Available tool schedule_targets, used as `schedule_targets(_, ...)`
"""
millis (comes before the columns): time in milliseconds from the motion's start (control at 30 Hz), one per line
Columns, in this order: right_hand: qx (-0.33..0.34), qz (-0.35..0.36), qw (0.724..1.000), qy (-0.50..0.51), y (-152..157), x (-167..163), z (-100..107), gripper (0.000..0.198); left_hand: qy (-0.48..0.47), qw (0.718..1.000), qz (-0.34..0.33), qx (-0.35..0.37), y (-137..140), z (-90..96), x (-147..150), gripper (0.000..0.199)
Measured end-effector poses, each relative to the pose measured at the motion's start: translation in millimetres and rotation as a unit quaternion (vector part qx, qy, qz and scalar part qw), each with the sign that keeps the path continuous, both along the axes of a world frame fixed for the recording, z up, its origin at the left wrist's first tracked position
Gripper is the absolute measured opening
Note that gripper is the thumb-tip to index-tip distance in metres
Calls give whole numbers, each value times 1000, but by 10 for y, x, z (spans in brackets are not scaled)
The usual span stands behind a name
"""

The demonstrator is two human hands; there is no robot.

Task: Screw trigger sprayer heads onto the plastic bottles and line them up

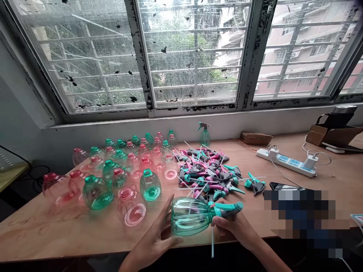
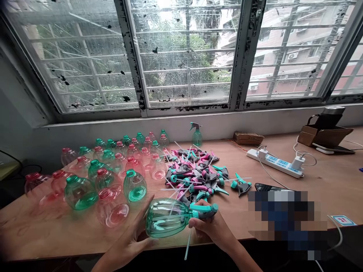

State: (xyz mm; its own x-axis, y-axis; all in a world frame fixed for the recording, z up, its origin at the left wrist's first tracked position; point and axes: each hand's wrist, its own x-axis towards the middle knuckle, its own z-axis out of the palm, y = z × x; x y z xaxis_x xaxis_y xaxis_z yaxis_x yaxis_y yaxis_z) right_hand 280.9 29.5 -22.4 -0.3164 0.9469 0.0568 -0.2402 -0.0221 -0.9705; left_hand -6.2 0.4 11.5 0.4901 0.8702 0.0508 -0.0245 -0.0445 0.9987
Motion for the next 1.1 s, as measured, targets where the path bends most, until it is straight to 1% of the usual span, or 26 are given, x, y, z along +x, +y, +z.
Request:
schedule_targets(67, -1, 2, 1000, -6, -1, 5, -6, 41, -13, 1000, -2, -14, 2, -19, -18, 110)
schedule_targets(267, -1, 0, 1000, 1, -1, 8, 3, 42, -2, 1000, -12, -26, 11, -20, -35, 99)
schedule_targets(367, 5, -8, 1000, -1, -4, 7, 31, 40, 2, 1000, -9, -9, 4, 14, -6, 101)
schedule_targets(467, 11, -15, 1000, -11, -12, 5, 61, 41, -3, 1000, -9, 4, 0, 29, 16, 96)
schedule_targets(500, 13, -17, 1000, -15, -14, 4, 68, 41, -5, 1000, -9, 0, 0, 28, 19, 98)
schedule_targets(600, 13, -15, 1000, -15, -18, 2, 73, 42, -15, 1000, -6, -18, 5, 16, 11, 112)
schedule_targets(633, 10, -14, 1000, -13, -18, 2, 67, 42, -19, 1000, -5, -19, 6, 9, 5, 113)
schedule_targets(733, 7, -14, 1000, -7, -19, 3, 25, 44, -28, 1000, -7, -6, 6, -24, -22, 100)
schedule_targets(800, 10, -26, 1000, 4, -21, 9, -12, 45, -23, 1000, -7, 8, 3, -66, -38, 99)
schedule_targets(867, 15, -45, 999, 21, -29, 19, -37, 45, -9, 1000, -10, 25, -2, -121, -50, 100)
schedule_targets(933, 24, -54, 998, 26, -48, 32, -33, 44, 20, 998, -12, 58, -15, -166, -53, 91)
schedule_targets(1000, 24, -49, 998, 18, -81, 42, 0, 44, 63, 989, 2, 136, -45, -170, -45, 74)
schedule_targets(1033, 16, -45, 999, 15, -103, 45, 23, 45, 87, 979, 16, 186, -71, -152, -36, 67)
schedule_targets(1100, -2, -39, 999, 18, -156, 50, 71, 47, 127, 954, 50, 268, -143, -84, -12, 64)
